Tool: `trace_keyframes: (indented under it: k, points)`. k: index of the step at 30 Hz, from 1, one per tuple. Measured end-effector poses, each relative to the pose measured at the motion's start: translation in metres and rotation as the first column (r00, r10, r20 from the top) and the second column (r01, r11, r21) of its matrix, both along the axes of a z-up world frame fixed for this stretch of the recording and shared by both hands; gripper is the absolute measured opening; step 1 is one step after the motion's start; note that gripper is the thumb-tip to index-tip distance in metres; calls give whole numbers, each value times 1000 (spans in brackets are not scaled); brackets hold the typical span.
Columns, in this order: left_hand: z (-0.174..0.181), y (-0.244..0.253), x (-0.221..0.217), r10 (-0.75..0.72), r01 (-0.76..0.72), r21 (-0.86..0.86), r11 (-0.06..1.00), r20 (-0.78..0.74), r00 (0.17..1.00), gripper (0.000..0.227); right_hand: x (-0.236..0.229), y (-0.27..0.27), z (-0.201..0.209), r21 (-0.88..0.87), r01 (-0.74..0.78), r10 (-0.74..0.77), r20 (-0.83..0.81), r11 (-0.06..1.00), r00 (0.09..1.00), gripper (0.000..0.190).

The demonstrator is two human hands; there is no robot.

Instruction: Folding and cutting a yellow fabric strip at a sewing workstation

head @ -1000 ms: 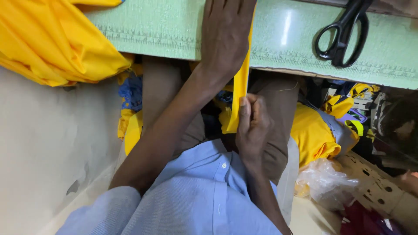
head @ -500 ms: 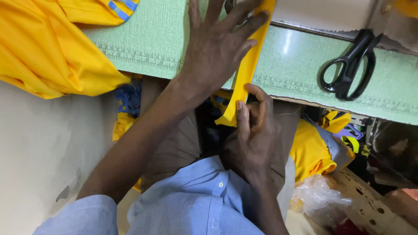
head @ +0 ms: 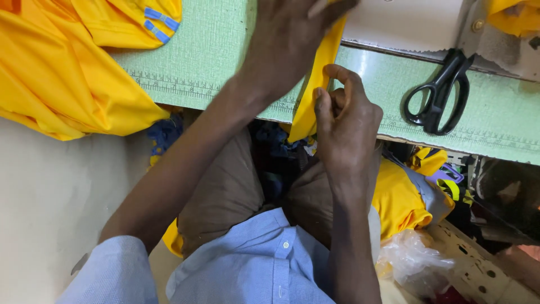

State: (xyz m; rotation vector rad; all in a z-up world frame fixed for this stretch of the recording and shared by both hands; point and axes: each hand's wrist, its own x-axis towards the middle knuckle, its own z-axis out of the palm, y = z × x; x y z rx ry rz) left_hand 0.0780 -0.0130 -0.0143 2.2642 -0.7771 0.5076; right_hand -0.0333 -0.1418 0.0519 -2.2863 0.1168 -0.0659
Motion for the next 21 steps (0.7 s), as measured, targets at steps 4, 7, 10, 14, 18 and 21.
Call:
trace_keyframes:
  k: [4, 7, 10, 14, 18, 21]
  points:
    - [12, 8, -37, -147, 179, 277, 944, -131, 980, 50, 2, -2, 5, -14, 9, -9, -31, 1000, 999, 22]
    - [15, 11, -32, -118, 157, 251, 955, -165, 979, 50, 13, -2, 4, 3, 3, -3, -45, 1000, 999, 19]
    - [17, 10, -21, -83, 123, 302, 945, -143, 986, 47, 28, -6, -4, -13, -20, 20, 20, 1000, 1000, 18]
    - [12, 2, 9, -68, 86, 211, 974, -92, 993, 34, 54, -11, -9, -14, -18, 19, 76, 1000, 997, 18]
    - [9, 3, 29, -150, 149, -51, 987, -4, 989, 17, 72, -19, -22, 63, -46, 36, 148, 997, 988, 22]
    - [7, 0, 34, -200, 200, -86, 976, 18, 980, 25, 69, -16, -18, 9, -10, 8, 172, 1000, 985, 22]
